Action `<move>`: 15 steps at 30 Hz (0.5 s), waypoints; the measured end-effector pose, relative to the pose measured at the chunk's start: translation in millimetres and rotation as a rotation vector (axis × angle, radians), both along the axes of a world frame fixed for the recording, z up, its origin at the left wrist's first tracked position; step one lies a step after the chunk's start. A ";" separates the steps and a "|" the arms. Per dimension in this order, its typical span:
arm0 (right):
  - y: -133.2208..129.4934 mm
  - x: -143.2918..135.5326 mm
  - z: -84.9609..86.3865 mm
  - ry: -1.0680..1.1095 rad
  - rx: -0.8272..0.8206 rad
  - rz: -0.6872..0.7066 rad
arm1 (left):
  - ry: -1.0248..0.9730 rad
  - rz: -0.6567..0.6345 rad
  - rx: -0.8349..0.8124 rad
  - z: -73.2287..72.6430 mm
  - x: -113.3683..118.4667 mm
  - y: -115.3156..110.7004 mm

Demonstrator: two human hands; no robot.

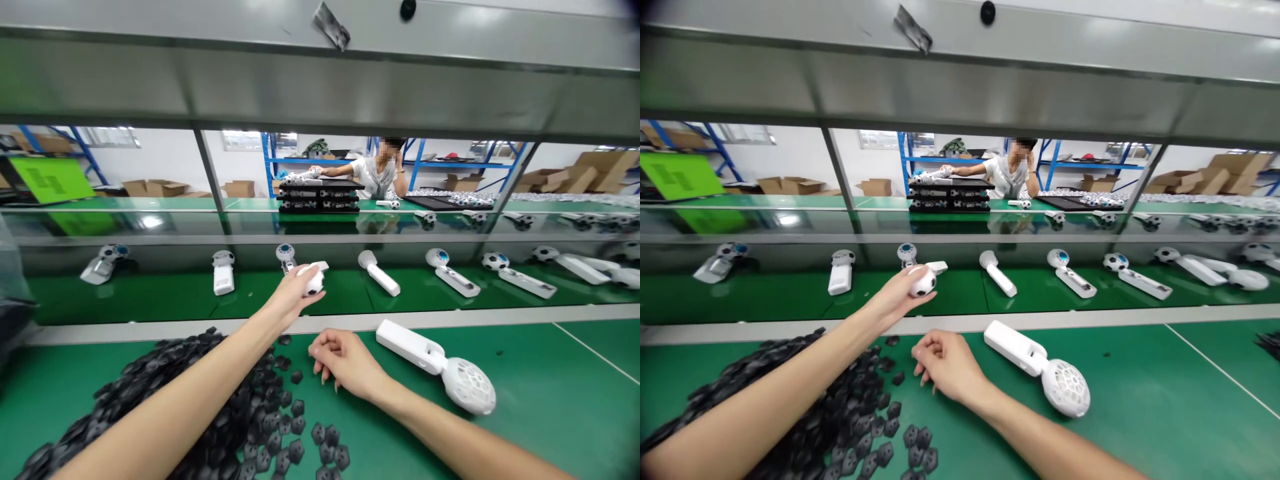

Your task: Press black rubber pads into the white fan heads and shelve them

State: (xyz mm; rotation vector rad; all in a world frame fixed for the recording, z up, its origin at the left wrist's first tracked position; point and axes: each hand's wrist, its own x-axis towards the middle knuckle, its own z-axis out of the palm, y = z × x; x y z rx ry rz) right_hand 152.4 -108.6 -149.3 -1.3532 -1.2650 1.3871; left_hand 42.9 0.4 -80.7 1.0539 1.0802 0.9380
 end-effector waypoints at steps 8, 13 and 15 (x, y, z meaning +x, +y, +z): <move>-1.7 -1.9 -3.0 -0.086 0.049 0.017 | 0.525 -0.106 0.250 -20.5 37.8 55.4; -2.0 -3.1 -3.0 -0.132 0.095 0.021 | 0.669 0.136 0.317 -19.6 32.0 86.3; -2.7 -2.1 -3.1 -0.143 0.095 0.033 | 0.663 0.153 0.273 -16.1 29.5 99.1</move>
